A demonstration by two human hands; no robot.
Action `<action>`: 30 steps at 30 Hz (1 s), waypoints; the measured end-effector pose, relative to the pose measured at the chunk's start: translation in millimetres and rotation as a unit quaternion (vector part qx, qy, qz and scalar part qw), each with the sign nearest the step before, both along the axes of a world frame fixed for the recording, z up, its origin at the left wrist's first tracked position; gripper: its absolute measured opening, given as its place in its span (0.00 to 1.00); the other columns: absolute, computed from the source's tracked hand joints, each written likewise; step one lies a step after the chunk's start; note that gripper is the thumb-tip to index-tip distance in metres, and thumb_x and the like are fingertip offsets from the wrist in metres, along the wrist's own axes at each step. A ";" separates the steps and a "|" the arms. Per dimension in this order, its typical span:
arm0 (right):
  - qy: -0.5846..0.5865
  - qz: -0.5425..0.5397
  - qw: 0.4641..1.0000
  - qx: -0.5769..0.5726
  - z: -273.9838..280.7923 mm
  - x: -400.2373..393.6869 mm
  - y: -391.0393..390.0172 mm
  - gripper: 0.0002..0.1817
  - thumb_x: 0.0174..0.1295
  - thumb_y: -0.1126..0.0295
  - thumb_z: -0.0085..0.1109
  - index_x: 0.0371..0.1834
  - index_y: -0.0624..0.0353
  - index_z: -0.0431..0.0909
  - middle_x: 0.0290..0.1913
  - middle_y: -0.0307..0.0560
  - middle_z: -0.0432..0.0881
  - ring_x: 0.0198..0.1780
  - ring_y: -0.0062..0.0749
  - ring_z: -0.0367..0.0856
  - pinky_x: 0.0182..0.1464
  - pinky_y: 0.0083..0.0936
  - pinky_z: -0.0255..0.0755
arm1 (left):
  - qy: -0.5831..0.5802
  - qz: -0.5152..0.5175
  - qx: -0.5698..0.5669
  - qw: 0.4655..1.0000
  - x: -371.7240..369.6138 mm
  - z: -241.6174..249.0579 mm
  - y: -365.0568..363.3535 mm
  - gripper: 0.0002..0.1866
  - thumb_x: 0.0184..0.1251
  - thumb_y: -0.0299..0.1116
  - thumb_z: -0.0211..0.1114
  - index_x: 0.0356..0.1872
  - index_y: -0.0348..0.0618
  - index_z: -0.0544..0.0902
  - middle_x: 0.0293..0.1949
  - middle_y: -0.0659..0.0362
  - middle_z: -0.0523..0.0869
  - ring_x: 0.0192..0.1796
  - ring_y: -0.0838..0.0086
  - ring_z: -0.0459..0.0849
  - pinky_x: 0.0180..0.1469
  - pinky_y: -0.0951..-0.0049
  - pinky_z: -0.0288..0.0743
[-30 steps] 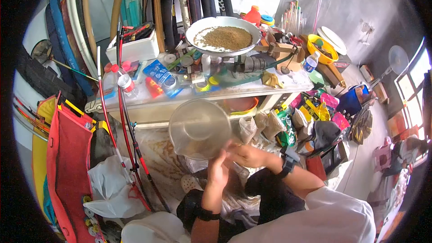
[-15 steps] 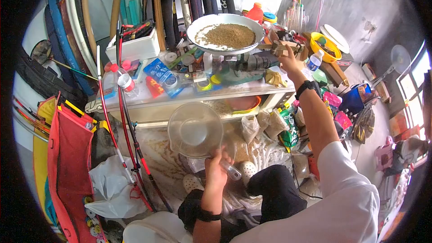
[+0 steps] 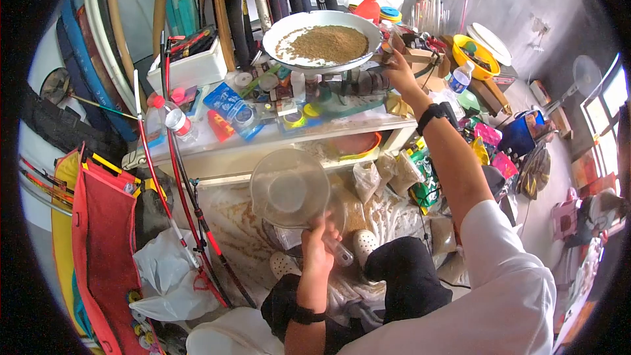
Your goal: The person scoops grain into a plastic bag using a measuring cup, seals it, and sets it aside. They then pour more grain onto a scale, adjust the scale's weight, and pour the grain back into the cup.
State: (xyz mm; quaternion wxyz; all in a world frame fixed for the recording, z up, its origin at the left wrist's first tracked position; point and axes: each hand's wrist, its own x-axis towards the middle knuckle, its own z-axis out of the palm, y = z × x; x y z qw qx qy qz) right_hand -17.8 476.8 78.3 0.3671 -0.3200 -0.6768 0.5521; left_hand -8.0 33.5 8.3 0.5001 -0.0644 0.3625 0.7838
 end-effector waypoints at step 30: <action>-0.016 -0.018 0.994 0.109 6.5 -36.1 -61.7 0.40 0.44 0.78 0.57 0.68 0.55 0.61 0.57 0.60 0.75 0.58 0.45 0.75 0.58 0.30 0.68 | -0.018 -0.031 -0.016 0.999 3.9 -3.7 5.4 0.15 0.70 0.39 0.57 0.51 0.41 0.76 0.26 0.65 0.74 0.27 0.77 0.73 0.33 0.72 0.71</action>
